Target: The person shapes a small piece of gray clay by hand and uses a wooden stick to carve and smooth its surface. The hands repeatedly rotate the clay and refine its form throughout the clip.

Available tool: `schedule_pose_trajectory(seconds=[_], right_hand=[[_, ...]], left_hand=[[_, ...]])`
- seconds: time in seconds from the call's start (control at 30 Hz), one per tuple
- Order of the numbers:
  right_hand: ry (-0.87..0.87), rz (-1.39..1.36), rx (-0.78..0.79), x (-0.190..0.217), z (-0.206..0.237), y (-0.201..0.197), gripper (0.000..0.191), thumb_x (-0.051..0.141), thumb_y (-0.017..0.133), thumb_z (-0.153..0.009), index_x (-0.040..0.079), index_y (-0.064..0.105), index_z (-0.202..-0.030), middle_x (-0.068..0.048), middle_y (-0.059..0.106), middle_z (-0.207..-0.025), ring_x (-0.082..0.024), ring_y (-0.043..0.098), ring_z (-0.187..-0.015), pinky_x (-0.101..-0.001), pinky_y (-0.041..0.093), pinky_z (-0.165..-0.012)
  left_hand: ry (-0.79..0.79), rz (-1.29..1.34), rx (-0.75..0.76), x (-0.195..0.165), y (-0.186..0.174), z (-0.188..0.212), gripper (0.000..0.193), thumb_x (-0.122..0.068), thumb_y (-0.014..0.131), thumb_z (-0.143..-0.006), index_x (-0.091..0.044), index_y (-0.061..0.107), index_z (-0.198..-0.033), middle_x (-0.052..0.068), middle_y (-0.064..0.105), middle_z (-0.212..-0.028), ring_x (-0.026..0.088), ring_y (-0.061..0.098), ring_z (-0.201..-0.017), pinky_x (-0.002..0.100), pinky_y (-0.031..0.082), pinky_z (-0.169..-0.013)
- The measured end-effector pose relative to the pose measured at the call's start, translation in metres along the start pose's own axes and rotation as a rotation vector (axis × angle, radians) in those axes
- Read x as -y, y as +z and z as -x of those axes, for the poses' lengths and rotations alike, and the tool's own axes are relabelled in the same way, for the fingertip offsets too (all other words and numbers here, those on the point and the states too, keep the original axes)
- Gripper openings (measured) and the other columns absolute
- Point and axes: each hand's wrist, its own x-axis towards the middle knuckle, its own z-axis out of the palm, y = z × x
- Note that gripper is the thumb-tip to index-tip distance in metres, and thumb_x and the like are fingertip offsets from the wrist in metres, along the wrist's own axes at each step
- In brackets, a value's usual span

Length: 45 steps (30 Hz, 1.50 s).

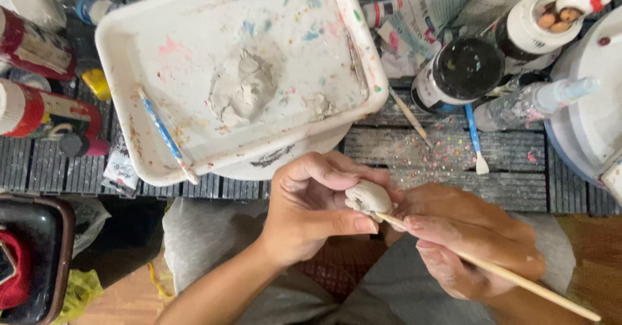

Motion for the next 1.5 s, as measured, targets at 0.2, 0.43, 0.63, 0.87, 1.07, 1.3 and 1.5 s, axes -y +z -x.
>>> schedule_pose_trajectory(seconds=[0.2, 0.43, 0.63, 0.87, 1.07, 1.3, 1.5], right_hand=[[-0.100, 0.046, -0.028, -0.006, -0.003, 0.012, 0.014, 0.003, 0.065, -0.094, -0.003, 0.065, -0.107, -0.019, 0.071, -0.095, -0.032, 0.075, -0.087, -0.0509, 0.065, -0.085], [-0.004, -0.232, -0.093, -0.010, -0.004, 0.004, 0.016, 0.008, 0.065, -0.100, -0.004, 0.066, -0.110, -0.019, 0.069, -0.093, -0.026, 0.073, -0.076, -0.0415, 0.066, -0.070], [0.284, -0.383, -0.006, -0.004, -0.001, -0.016, 0.017, 0.007, 0.064, -0.097, -0.008, 0.070, -0.101, -0.015, 0.073, -0.080, -0.022, 0.068, -0.066, -0.0373, 0.060, -0.062], [0.382, -0.327, 0.060, -0.005, -0.006, -0.017, 0.015, 0.005, 0.064, -0.094, -0.009, 0.067, -0.098, -0.016, 0.072, -0.081, -0.022, 0.070, -0.067, -0.0320, 0.062, -0.060], [0.495, -0.360, 0.058, -0.002, -0.017, -0.013, 0.014, 0.003, 0.065, -0.091, -0.009, 0.071, -0.096, -0.017, 0.076, -0.082, -0.019, 0.076, -0.063, -0.0292, 0.064, -0.060], [0.572, -0.196, 0.132, -0.011, -0.004, -0.013, 0.011, 0.004, 0.072, -0.091, -0.006, 0.075, -0.096, -0.011, 0.074, -0.077, -0.013, 0.071, -0.061, -0.0222, 0.059, -0.050], [0.593, -0.247, 0.184, -0.017, 0.003, -0.009, 0.011, 0.002, 0.069, -0.092, -0.005, 0.076, -0.097, -0.010, 0.072, -0.075, -0.011, 0.068, -0.054, -0.0246, 0.053, -0.047]], left_hand=[[-0.012, 0.042, 0.009, 0.003, -0.008, 0.001, 0.035, 0.018, 0.078, -0.093, -0.006, 0.066, -0.117, 0.025, 0.066, -0.128, 0.039, 0.070, -0.121, 0.050, 0.062, -0.103], [-0.064, -0.133, 0.025, -0.018, -0.005, -0.008, 0.033, 0.016, 0.078, -0.097, -0.001, 0.069, -0.123, 0.022, 0.066, -0.131, 0.027, 0.069, -0.121, 0.040, 0.063, -0.102], [-0.225, -0.207, 0.032, -0.031, -0.003, -0.012, 0.037, 0.010, 0.076, -0.097, 0.005, 0.068, -0.133, 0.020, 0.069, -0.127, 0.024, 0.072, -0.113, 0.036, 0.066, -0.098], [-0.300, -0.407, 0.094, -0.044, -0.005, -0.016, 0.028, 0.002, 0.082, -0.093, 0.001, 0.076, -0.121, 0.018, 0.075, -0.121, 0.021, 0.075, -0.109, 0.032, 0.066, -0.091], [-0.208, -0.551, 0.167, -0.051, -0.007, -0.017, 0.027, 0.001, 0.085, -0.090, -0.001, 0.078, -0.116, 0.016, 0.078, -0.114, 0.022, 0.077, -0.110, 0.034, 0.065, -0.100], [-0.280, -0.458, 0.153, -0.056, -0.012, -0.017, 0.024, 0.006, 0.084, -0.090, 0.001, 0.077, -0.112, 0.018, 0.078, -0.113, 0.022, 0.078, -0.106, 0.033, 0.065, -0.097], [-0.353, -0.475, 0.142, -0.061, -0.013, -0.020, 0.027, 0.007, 0.084, -0.089, 0.004, 0.075, -0.115, 0.019, 0.078, -0.114, 0.021, 0.077, -0.105, 0.032, 0.065, -0.095]])
